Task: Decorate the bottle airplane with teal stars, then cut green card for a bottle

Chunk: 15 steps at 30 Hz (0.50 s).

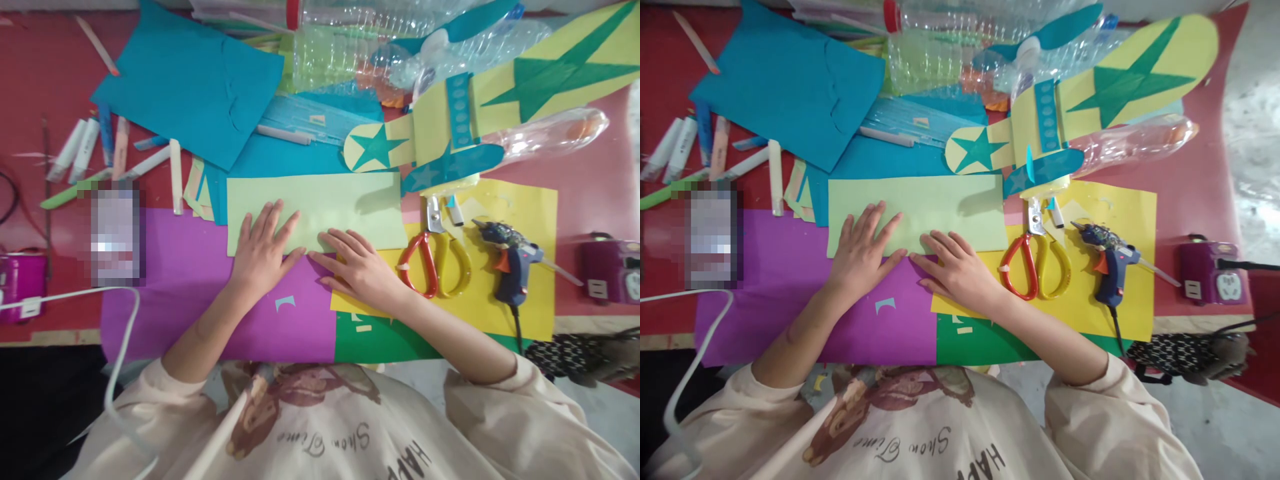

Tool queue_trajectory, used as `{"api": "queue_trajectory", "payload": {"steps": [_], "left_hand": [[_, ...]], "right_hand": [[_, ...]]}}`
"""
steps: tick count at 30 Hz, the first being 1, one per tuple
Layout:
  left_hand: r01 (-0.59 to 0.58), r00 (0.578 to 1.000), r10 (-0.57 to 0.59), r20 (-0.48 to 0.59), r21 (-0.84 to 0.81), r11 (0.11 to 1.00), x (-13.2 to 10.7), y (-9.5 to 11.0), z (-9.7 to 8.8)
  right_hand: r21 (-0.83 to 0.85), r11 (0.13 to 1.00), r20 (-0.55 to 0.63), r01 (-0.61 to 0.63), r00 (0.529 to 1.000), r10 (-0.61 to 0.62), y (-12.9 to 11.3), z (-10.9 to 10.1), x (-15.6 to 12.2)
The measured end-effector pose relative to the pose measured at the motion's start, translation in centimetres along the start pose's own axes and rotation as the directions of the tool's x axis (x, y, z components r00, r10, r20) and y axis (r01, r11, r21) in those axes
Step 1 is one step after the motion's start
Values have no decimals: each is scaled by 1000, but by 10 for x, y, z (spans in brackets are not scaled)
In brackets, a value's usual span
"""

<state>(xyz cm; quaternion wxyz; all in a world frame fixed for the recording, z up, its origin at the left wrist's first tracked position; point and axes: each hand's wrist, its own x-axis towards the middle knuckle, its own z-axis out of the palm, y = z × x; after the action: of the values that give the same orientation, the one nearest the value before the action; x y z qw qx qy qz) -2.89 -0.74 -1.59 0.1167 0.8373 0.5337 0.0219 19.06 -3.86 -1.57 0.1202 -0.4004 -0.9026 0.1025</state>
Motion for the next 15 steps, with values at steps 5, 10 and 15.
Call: {"api": "queue_trajectory", "payload": {"steps": [5, 10, 15], "left_hand": [[-1, 1000, 1, 18, 10, 1000, 1, -1, -3], [-22, 999, 22, 32, -2, 1000, 1, -3, -7], [-17, 999, 17, 49, 12, 1000, 1, -3, -6]], "right_hand": [[43, 999, -48, -9, 999, 11, 9, -5, 1], [20, 960, -79, -279, 957, 280, 33, -13, -4], [-19, 936, -97, -351, 932, 348, 45, -13, -9]]}}
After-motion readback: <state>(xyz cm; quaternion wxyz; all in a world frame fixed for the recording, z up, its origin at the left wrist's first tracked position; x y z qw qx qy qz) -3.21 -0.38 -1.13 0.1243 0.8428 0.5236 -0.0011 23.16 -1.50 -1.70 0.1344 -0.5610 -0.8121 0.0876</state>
